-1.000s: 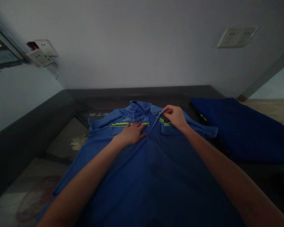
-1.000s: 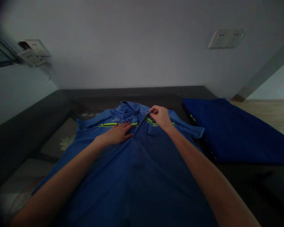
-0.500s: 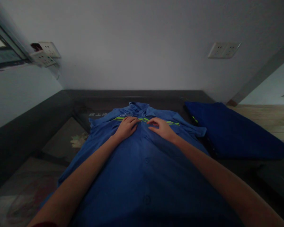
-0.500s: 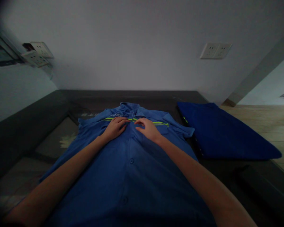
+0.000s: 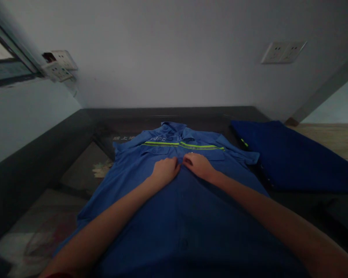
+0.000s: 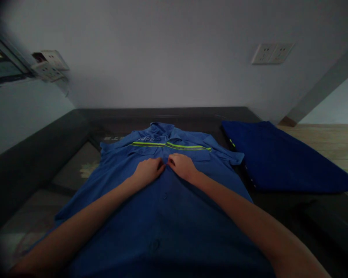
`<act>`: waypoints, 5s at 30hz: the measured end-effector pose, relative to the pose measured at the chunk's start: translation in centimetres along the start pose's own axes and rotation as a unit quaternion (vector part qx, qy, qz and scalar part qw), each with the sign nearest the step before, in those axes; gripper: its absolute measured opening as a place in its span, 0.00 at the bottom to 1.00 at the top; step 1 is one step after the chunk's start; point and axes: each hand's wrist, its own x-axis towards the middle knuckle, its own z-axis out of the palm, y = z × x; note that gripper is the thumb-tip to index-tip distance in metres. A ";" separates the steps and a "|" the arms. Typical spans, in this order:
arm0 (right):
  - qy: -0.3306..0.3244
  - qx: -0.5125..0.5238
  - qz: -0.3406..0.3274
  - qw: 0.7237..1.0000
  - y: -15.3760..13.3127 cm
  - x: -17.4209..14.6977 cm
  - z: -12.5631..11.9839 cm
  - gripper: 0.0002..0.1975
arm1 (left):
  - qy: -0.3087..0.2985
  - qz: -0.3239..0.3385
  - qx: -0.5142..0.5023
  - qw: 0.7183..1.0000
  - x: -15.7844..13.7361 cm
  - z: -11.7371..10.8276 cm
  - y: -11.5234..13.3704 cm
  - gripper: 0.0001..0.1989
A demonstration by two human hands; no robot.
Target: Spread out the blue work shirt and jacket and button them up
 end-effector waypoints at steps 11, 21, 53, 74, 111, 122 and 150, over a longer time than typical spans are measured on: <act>0.062 0.157 -0.028 0.985 1.6 -0.4 1.1 0.07 | -0.010 0.045 -0.223 0.974 1.5 0.1 -0.8 0.04; -0.002 0.253 -0.040 0.967 1.4 -0.6 -0.3 0.15 | -0.091 0.033 -0.459 0.883 1.9 -1.0 -1.0 0.04; 0.047 0.344 0.008 0.938 0.6 -0.7 -0.8 0.13 | -0.130 0.065 -0.411 0.900 1.6 -0.9 -1.2 0.13; 0.116 0.051 -0.085 0.988 0.7 -1.6 0.4 0.09 | -0.126 0.063 -0.371 0.918 2.0 -0.7 -1.9 0.14; 0.170 0.173 -0.139 0.960 1.4 -1.4 1.7 0.05 | 0.012 0.177 -0.043 0.983 -0.7 -2.3 1.0 0.11; 0.223 0.257 -0.016 0.940 2.2 -0.7 1.6 0.05 | 0.005 0.198 -0.115 0.973 1.7 -1.4 -2.6 0.10; 0.214 0.159 0.122 0.956 9.0 0.3 -0.6 0.07 | 0.166 0.045 0.022 0.985 7.1 0.4 -6.6 0.12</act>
